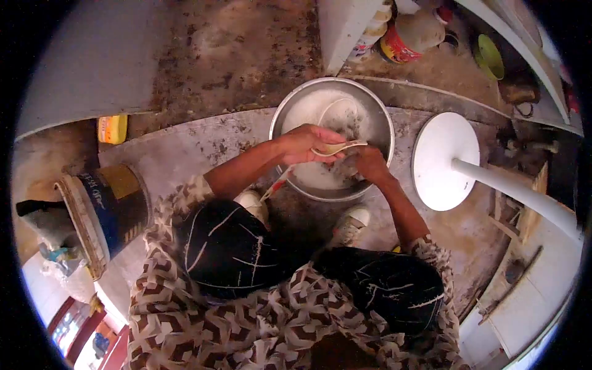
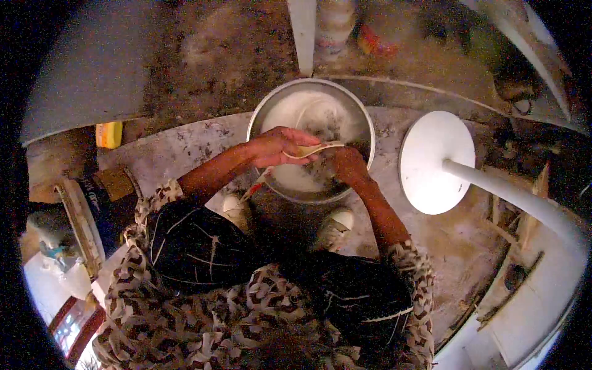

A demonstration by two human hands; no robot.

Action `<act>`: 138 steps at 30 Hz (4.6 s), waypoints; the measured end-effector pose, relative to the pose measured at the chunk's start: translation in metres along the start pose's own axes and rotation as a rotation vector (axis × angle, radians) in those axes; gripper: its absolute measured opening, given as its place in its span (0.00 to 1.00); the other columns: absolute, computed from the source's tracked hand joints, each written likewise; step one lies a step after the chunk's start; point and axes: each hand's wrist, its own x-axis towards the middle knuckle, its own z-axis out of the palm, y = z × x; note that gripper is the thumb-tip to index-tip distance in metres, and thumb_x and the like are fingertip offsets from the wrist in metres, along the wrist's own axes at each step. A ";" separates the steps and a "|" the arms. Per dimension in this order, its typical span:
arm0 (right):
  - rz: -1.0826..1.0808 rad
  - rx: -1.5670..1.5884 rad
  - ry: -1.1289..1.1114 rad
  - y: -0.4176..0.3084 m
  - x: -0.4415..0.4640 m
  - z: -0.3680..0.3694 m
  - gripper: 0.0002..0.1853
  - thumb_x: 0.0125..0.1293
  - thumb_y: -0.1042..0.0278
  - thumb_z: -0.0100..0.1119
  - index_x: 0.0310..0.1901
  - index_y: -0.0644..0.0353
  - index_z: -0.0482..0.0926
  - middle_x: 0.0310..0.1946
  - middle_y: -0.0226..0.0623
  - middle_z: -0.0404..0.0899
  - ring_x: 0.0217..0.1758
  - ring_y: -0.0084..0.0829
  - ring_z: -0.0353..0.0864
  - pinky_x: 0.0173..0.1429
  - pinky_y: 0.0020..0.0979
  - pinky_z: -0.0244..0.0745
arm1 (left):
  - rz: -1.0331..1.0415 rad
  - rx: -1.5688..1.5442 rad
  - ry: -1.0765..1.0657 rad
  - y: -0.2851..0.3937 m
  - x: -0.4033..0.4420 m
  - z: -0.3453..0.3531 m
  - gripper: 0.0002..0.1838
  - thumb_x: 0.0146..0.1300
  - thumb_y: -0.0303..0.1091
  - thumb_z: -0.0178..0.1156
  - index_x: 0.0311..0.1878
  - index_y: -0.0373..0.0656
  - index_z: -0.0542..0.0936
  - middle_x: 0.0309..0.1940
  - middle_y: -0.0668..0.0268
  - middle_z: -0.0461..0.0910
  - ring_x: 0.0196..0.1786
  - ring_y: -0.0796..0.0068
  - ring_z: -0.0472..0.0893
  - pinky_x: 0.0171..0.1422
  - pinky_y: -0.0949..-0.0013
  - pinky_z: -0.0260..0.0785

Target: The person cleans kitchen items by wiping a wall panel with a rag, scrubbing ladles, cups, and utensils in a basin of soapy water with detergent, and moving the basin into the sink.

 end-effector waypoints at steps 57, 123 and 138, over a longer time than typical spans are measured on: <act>0.227 0.765 0.070 -0.040 0.006 -0.030 0.27 0.47 0.72 0.58 0.53 0.62 0.69 0.52 0.46 0.68 0.59 0.36 0.65 0.60 0.32 0.61 | 0.373 -0.193 0.155 -0.027 0.003 -0.041 0.11 0.65 0.35 0.47 0.45 0.38 0.71 0.53 0.56 0.69 0.56 0.62 0.70 0.59 0.61 0.66; -0.049 -0.398 0.107 -0.026 0.021 0.043 0.15 0.53 0.67 0.53 0.44 0.58 0.73 0.44 0.46 0.68 0.50 0.48 0.68 0.55 0.46 0.64 | 0.416 1.630 0.773 -0.044 0.023 -0.050 0.24 0.44 0.27 0.57 0.48 0.31 0.68 0.44 0.44 0.69 0.46 0.46 0.69 0.53 0.55 0.64; 0.021 0.192 0.592 -0.013 0.006 -0.008 0.19 0.46 0.73 0.61 0.43 0.60 0.75 0.41 0.42 0.76 0.44 0.41 0.75 0.50 0.34 0.69 | 0.198 1.442 0.818 -0.029 0.012 -0.038 0.14 0.50 0.22 0.52 0.42 0.30 0.67 0.28 0.47 0.75 0.36 0.47 0.77 0.41 0.51 0.68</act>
